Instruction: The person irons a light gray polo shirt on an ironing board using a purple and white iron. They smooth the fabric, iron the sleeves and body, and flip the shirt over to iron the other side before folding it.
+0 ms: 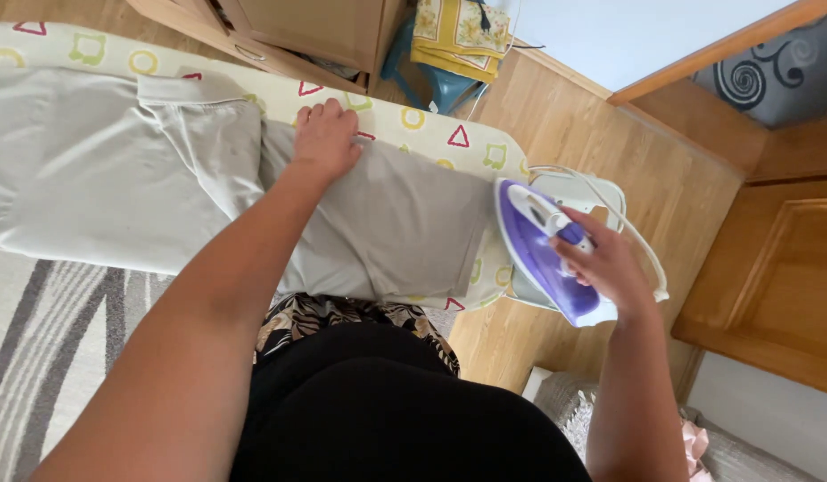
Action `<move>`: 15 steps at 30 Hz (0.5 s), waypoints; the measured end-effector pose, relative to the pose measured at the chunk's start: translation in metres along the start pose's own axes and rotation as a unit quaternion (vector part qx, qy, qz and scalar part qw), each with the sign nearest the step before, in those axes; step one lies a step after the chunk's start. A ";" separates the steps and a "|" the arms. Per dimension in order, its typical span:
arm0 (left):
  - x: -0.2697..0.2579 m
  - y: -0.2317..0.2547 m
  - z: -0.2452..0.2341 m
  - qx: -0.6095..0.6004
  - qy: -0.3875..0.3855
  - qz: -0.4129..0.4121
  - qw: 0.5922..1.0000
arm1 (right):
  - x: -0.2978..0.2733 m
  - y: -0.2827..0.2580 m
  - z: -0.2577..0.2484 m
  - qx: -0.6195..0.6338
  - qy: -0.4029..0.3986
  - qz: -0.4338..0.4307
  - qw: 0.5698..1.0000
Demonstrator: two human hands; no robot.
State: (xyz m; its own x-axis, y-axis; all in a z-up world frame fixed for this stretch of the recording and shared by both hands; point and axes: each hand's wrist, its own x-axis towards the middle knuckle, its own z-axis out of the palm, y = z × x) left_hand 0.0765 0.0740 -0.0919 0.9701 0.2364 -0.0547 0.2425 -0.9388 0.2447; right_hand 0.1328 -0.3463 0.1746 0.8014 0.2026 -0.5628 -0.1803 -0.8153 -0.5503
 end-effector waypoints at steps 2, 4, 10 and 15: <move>0.015 -0.005 0.001 0.026 -0.019 0.005 0.999 | -0.009 -0.030 0.017 -0.039 -0.017 -0.009 0.999; 0.026 -0.003 -0.010 0.008 -0.093 -0.014 0.996 | -0.013 -0.059 0.035 -0.207 -0.092 -0.072 0.971; 0.021 -0.007 -0.029 -0.032 -0.139 -0.039 0.989 | 0.029 -0.070 0.076 -0.219 -0.096 -0.112 0.964; 0.012 -0.023 -0.052 -0.018 -0.171 -0.076 0.982 | 0.059 -0.124 0.106 -0.205 -0.111 -0.176 0.956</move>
State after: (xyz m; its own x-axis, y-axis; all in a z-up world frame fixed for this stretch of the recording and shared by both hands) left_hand 0.0825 0.1114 -0.0482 0.8693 0.2693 -0.4145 0.3909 -0.8878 0.2430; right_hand 0.1416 -0.1758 0.1438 0.6230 0.5758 -0.5294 0.3532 -0.8110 -0.4664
